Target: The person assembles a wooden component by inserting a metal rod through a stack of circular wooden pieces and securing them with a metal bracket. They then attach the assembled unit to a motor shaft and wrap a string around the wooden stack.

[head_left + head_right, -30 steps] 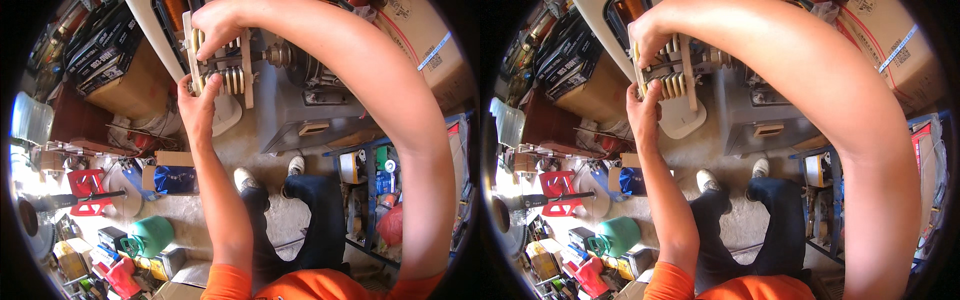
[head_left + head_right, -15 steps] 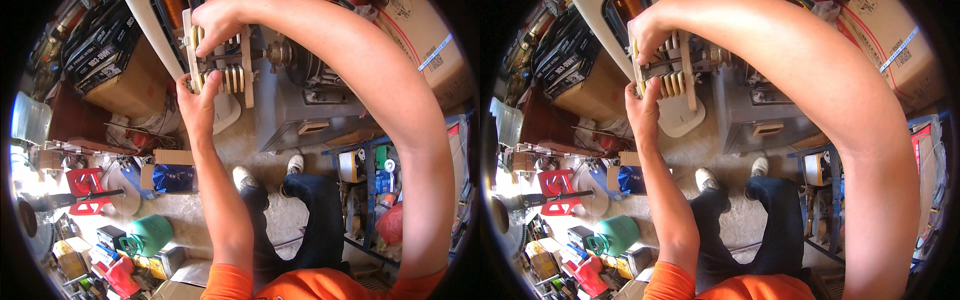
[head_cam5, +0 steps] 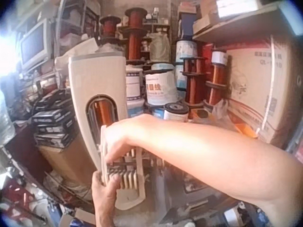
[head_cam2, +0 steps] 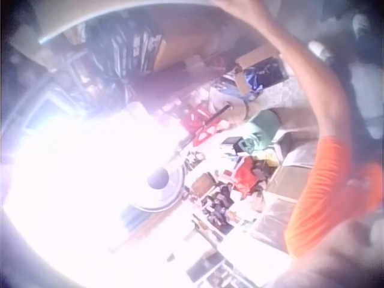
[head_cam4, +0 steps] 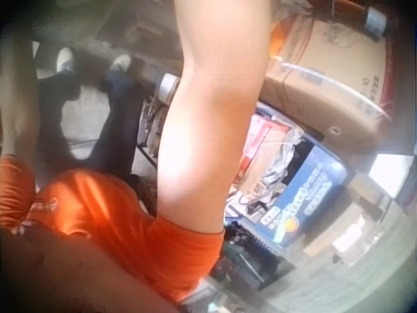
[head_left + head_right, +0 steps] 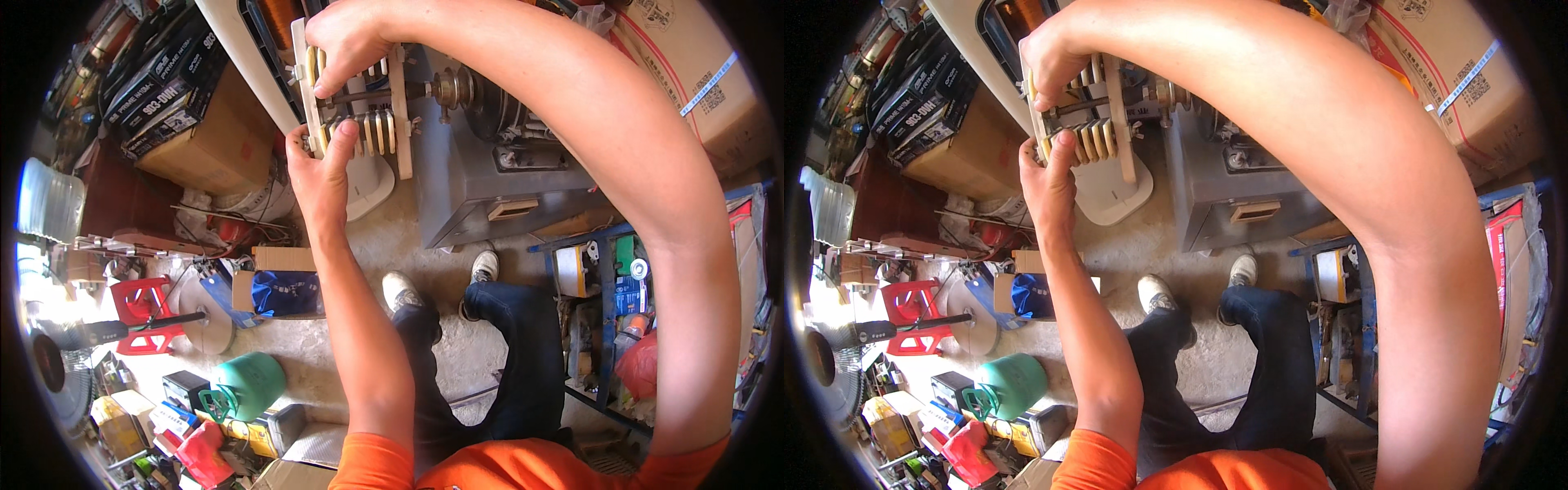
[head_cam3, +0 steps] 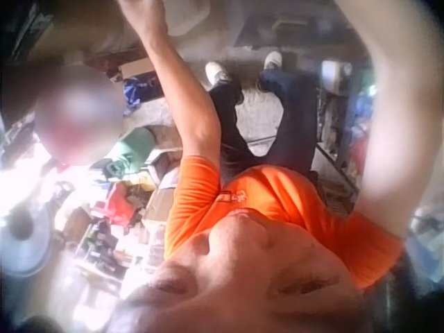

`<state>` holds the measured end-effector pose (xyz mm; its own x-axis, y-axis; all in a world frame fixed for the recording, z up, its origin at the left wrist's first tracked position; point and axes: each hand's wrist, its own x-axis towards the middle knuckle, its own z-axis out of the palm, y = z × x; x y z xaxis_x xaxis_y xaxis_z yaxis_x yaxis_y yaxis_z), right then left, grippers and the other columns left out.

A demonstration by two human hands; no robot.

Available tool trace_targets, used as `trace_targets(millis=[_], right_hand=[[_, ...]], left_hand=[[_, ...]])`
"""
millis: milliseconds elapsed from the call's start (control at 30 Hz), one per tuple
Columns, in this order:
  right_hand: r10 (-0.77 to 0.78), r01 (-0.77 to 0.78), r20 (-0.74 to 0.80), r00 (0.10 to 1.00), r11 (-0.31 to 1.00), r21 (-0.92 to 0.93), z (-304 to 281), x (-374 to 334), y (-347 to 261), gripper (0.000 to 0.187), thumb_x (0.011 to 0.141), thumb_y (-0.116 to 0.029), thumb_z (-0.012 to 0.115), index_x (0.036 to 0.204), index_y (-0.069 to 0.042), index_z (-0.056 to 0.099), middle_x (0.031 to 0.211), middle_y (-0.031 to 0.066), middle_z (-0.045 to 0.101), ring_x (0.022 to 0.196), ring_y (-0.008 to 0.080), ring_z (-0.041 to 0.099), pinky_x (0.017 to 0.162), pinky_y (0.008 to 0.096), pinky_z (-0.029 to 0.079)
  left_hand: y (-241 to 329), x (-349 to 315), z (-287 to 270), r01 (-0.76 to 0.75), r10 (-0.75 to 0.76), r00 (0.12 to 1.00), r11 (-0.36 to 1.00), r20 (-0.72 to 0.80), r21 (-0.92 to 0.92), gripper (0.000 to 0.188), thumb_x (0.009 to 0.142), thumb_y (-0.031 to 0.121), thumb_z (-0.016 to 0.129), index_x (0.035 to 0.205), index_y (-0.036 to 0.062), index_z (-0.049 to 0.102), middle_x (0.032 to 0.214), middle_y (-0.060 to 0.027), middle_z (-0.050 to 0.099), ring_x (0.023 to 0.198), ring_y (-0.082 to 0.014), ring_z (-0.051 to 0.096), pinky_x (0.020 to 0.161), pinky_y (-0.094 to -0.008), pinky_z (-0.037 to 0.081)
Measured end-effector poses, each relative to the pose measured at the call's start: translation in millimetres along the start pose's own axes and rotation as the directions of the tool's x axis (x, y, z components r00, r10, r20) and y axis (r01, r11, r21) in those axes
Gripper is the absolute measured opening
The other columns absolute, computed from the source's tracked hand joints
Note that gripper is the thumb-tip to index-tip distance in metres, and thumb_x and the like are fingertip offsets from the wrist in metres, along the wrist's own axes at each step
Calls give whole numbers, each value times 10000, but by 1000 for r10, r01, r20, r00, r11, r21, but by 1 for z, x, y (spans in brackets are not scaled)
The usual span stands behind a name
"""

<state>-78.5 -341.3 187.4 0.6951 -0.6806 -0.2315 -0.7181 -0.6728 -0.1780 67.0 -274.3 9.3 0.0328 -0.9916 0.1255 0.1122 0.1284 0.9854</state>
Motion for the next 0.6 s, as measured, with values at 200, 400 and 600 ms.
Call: trace_targets(millis=[200, 400, 600], right_hand=[[-68, 68, -34, 997, 998, 12, 0, 0, 5, 359, 807, -322, 684, 1063, -76, 736, 994, 143, 723, 862, 289, 674, 777, 381, 540], [50, -49, -33, 998, 998, 41, -6, -8, -8, 359, 800, -325, 679, 1057, -81, 739, 1001, 155, 721, 874, 290, 681, 778, 383, 544], [64, -64, -5, 998, 998, 14, 0, -5, -1, 353, 824, -334, 669, 1072, -91, 737, 1023, 151, 719, 891, 289, 682, 791, 387, 545]], left_hand=[[4, -1, 1, 24, -24, 1000, 1000, 13, 12, 689, 729, 415, 862, 1137, -30, 531, 863, -56, 631, 752, -114, 572, 695, -256, 468], [1, -1, 0, 11, -11, 1000, 1000, -6, 12, 699, 725, 415, 864, 1141, -38, 531, 865, -57, 639, 758, -115, 576, 710, -257, 470], [4, -3, 1, 29, -29, 1000, 999, 9, -18, 675, 738, 402, 857, 1136, -35, 530, 865, -57, 642, 754, -114, 578, 709, -255, 465]])
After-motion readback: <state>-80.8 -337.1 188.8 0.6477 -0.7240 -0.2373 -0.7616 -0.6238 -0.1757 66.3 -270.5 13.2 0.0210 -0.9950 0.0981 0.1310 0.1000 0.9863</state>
